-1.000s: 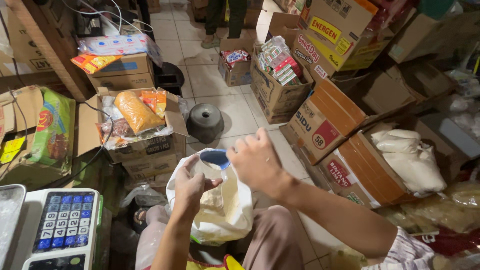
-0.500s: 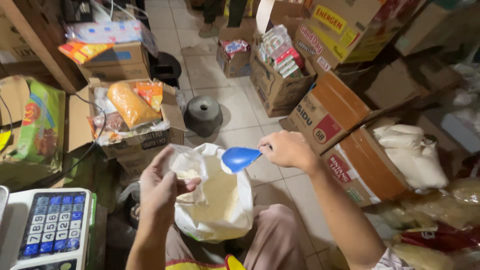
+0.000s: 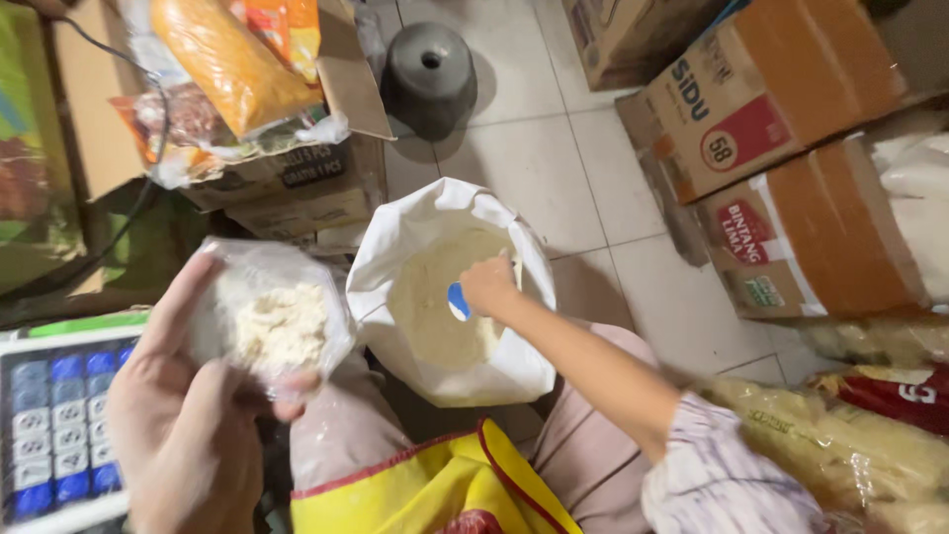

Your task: The person scoops flour from a large sack into a plastic bag using a blue scoop, places the bag on a digital scale, and adjusts the amount to reach a target weight. The person then ties the bag and sets it aside.

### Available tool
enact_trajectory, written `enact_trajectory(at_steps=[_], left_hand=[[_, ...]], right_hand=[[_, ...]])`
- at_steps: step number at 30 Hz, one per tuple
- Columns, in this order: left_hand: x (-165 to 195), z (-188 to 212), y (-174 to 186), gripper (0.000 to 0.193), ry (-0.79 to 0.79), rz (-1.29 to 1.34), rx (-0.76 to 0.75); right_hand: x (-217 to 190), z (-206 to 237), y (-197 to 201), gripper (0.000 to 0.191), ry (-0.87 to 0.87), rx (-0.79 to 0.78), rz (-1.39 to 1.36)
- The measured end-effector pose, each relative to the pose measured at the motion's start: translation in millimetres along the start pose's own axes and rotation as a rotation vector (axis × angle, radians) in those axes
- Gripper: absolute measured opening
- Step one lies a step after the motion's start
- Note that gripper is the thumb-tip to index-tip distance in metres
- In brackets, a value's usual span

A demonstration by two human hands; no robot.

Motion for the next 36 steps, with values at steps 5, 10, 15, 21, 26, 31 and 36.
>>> enact_trajectory(at_steps=[5, 10, 15, 21, 26, 31, 36], left_hand=[[-47.0, -29.1, 38.9, 0.083, 0.142, -0.161, 0.006], [-119.7, -56.5, 117.2, 0.089, 0.071, -0.619, -0.141], [-186.2, -65.9, 201.8, 0.083, 0.066, -0.663, -0.164], [-224.5, -58.5, 250.4, 0.077, 0.115, -0.647, -0.162], [-227.7, -53.5, 260.1, 0.071, 0.131, -0.632, -0.166], [-221.9, -45.1, 262.4, 0.066, 0.105, -0.624, -0.186], [-216.7, -29.0, 266.7, 0.062, 0.063, -0.603, -0.205]], right_hand=[[-3.4, -76.0, -90.5, 0.025, -0.111, -0.218, -0.062], [15.9, -136.9, -163.2, 0.031, -0.275, -0.195, -0.057], [32.0, -177.1, -212.5, 0.03, -0.244, -0.069, 0.03], [21.3, -181.1, -233.8, 0.025, -0.198, -0.241, -0.132], [-0.8, -169.4, -235.5, 0.033, -0.045, -0.497, -0.152], [-1.1, -155.2, -229.7, 0.03, 0.066, -0.631, -0.255], [12.0, -139.9, -231.4, 0.033, 0.171, -0.656, -0.546]])
Point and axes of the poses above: each hand's wrist, its own z-axis away from the middle knuckle, its own y-axis out of the back of the hand, x = y × z, the point moved 5 cm from there along -z, towards the middle knuckle, and after that the axes turned 11 degrees about -z, right-handed, at the moved point
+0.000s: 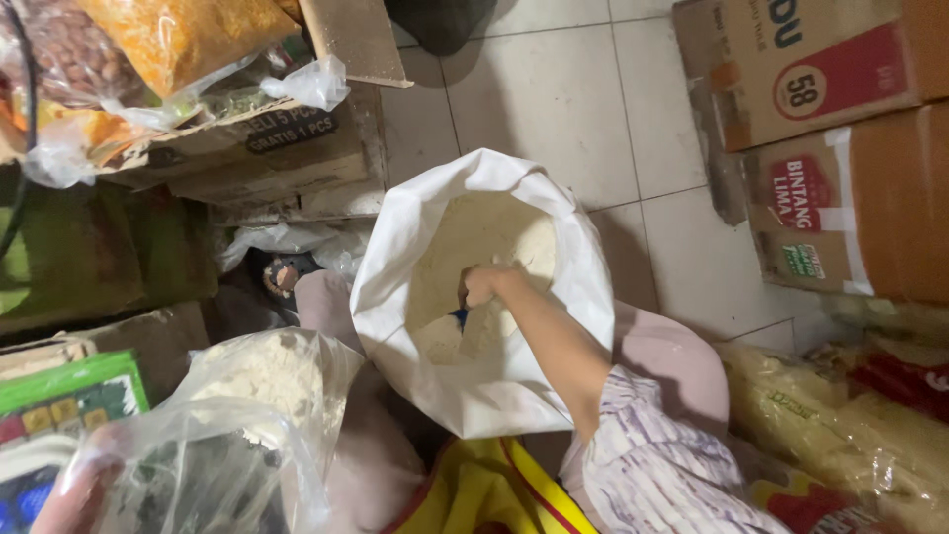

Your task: The person scoops flour from a large sack into a plastic bag using a blue scoop, places the bag on a digital scale, and adjusts the amount to reach a target weight. The person then ties the bag and sets it aside.

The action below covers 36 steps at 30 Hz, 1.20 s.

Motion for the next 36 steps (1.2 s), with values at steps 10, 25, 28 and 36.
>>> enact_trajectory(at_steps=[10, 25, 28, 36], left_hand=[[95.4, 30.8, -30.6, 0.078, -0.27, 0.006, 0.026], [317.3, 64.2, -115.4, 0.076, -0.275, 0.707, -0.09], [326.1, 50.2, -133.1, 0.072, -0.108, 0.66, -0.007], [345.3, 12.1, -171.5, 0.074, 0.039, 0.651, 0.025]], right_hand=[[-60.2, 131.9, 61.5, 0.026, 0.088, 0.115, 0.079], [-142.3, 403.7, 152.9, 0.029, 0.069, 0.437, 0.043], [-168.0, 452.1, 171.8, 0.029, 0.404, 0.524, 0.072], [-240.0, 588.2, 209.5, 0.024, 0.424, 0.714, 0.142]])
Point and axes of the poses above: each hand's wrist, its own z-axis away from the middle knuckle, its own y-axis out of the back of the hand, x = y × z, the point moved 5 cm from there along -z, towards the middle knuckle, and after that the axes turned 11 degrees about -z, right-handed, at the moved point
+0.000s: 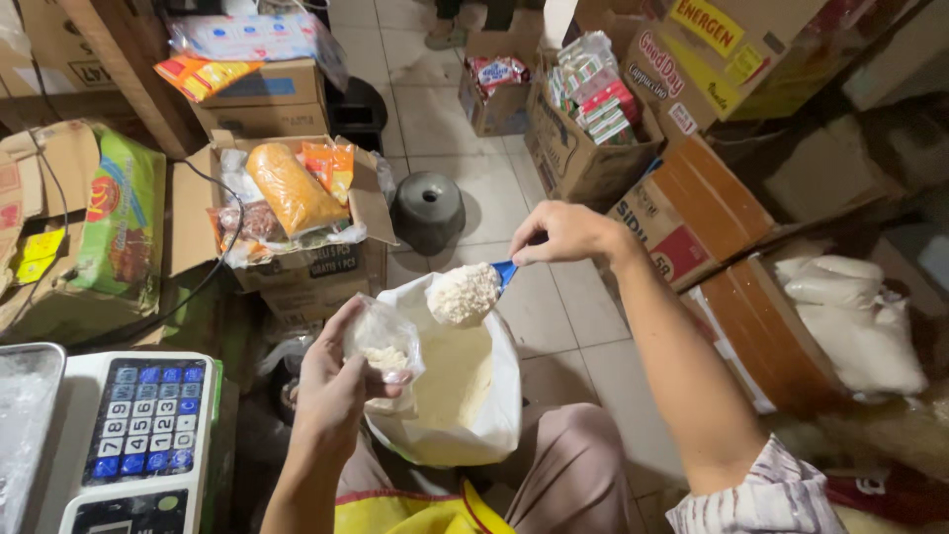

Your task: The person scoops flour from a large sack into a plastic bag using a blue scoop, places the bag on a digital scale, and adjusts the amount to reach a target weight. The person then ties the bag and sets it aside.

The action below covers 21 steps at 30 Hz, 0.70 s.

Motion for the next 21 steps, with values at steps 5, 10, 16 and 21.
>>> enact_trajectory(at_steps=[5, 10, 16, 21], left_hand=[[-3.5, -13.6, -18.2, 0.075, 0.028, 0.059, -0.096], [-3.1, -19.9, -37.9, 0.07, -0.015, 0.137, -0.215], [-7.4, -25.5, -54.8, 0.07, -0.046, 0.168, -0.22], [-10.0, -20.8, -55.7, 0.074, -0.071, 0.099, -0.15]], right_hand=[[-74.9, 15.5, 22.1, 0.027, 0.075, 0.039, 0.095], [-132.2, 26.2, 4.0, 0.022, 0.021, 0.135, 0.427], [-173.8, 51.0, -64.9, 0.013, 0.095, 0.178, 0.865], [-190.9, 79.0, -103.7, 0.031, 0.265, 0.417, 0.975]])
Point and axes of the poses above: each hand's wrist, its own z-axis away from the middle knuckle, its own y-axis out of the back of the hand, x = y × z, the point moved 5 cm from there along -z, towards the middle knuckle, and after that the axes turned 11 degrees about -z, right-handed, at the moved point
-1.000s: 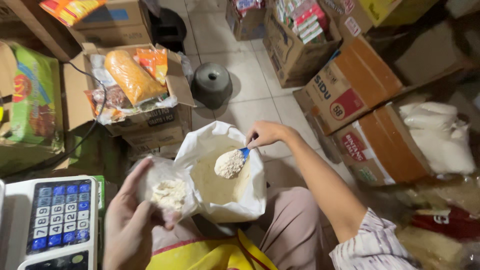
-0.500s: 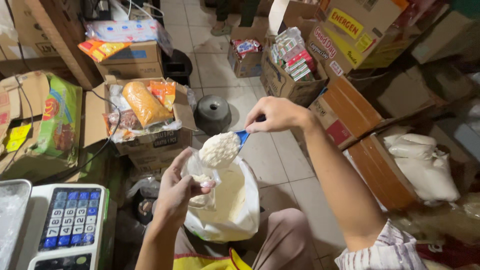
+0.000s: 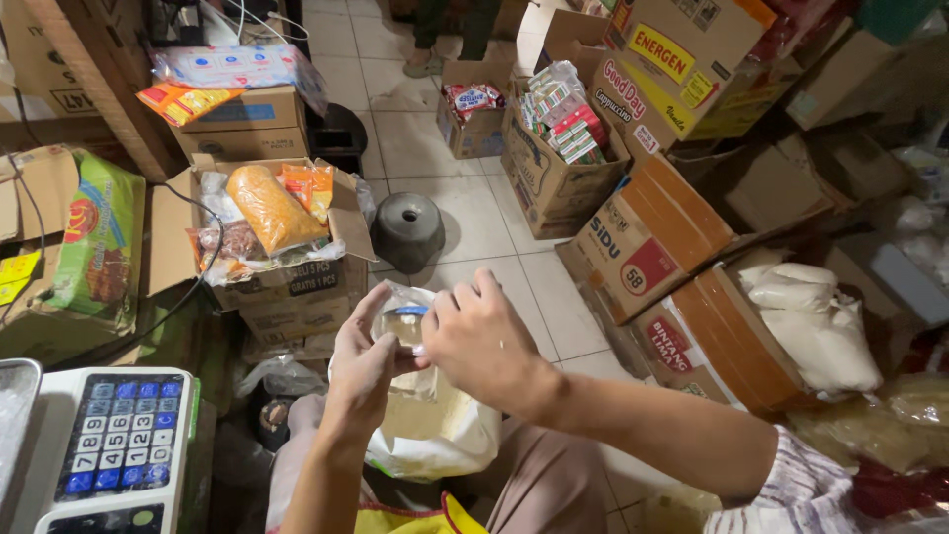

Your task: The person scoops flour from a large sack into a plastic bag using a blue scoop, places the bag on a digital scale, and adjusts the amount to reach a target weight. The person then ties the bag and sets it aside.

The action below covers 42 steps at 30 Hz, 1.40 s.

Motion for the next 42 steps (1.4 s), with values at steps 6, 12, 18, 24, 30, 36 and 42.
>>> enact_trajectory(at_steps=[6, 12, 18, 24, 30, 36, 42], left_hand=[[5.4, 6.2, 2.6, 0.071, -0.028, 0.026, 0.037], [-3.6, 9.1, 14.0, 0.067, 0.027, 0.031, 0.1], [-6.8, 4.2, 33.9, 0.072, 0.073, -0.024, 0.155], [-7.7, 11.1, 45.6, 0.076, 0.061, -0.014, 0.181], [13.8, 21.9, 66.2, 0.075, -0.002, -0.012, 0.176], [39.5, 30.9, 90.4, 0.076, -0.031, -0.068, 0.196], [29.9, 39.8, 137.4, 0.077, -0.086, -0.006, 0.172]], right_hand=[[-5.3, 23.1, 15.4, 0.032, 0.05, 0.176, 0.077], [29.7, 32.0, 23.7, 0.013, -0.059, 0.16, -0.133], [77.8, 43.2, 30.7, 0.01, -0.199, 0.254, -0.282], [98.9, 55.8, -41.2, 0.016, -0.378, -0.099, -0.275], [89.3, 61.0, -172.7, 0.018, -0.438, -0.45, -0.325], [64.6, 46.4, -321.7, 0.012, -0.416, -0.608, -0.329], [17.1, 43.9, -472.7, 0.021, -0.408, -0.763, -0.435]])
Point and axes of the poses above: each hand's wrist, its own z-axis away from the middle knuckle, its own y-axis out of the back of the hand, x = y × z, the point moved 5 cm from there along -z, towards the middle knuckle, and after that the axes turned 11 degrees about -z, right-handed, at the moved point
